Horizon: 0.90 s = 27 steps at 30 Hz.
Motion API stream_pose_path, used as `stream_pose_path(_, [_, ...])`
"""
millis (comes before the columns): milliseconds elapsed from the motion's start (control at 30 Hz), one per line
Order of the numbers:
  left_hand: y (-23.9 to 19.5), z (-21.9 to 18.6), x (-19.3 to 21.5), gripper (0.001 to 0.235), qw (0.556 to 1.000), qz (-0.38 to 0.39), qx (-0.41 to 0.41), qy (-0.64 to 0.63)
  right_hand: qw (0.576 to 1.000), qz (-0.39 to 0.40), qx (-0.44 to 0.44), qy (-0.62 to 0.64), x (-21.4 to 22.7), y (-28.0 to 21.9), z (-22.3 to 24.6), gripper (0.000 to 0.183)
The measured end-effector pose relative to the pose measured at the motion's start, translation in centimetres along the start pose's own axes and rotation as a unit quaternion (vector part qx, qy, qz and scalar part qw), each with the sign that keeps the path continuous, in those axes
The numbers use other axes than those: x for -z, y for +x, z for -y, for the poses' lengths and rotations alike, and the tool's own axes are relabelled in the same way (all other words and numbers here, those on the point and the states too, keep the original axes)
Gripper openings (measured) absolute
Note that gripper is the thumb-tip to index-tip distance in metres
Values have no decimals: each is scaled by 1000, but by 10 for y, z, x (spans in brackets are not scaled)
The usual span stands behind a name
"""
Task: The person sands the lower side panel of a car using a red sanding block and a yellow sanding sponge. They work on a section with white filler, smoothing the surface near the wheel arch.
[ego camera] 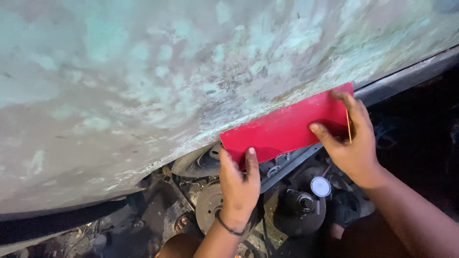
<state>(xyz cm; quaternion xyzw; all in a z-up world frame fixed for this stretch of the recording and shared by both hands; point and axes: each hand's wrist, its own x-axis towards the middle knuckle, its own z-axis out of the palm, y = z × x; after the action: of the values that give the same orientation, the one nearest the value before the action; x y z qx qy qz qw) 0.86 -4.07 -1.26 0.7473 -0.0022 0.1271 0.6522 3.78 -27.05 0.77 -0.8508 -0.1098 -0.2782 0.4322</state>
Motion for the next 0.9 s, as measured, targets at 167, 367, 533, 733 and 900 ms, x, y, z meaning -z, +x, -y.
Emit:
stream_pose_path(167, [-4, 0, 1, 40, 1000, -5, 10, 0, 1000, 3, -22, -2, 0, -2, 5, 62])
stream_pose_path(367, [-13, -4, 11, 41, 998, 10, 60, 31, 995, 38, -94, -15, 3, -9, 20, 60])
stream_pose_path(533, [-26, -10, 17, 47, 989, 5, 129, 76, 980, 54, -192, -19, -2, -19, 43, 65])
stream_pose_path(733, [-38, -13, 34, 44, 990, -10, 116, 85, 978, 52, -200, -6, -8, -27, 61, 66])
stream_pose_path(900, [-44, -16, 53, 39, 993, -31, 88, 70, 986, 38, -156, 49, -14, -32, 78, 64])
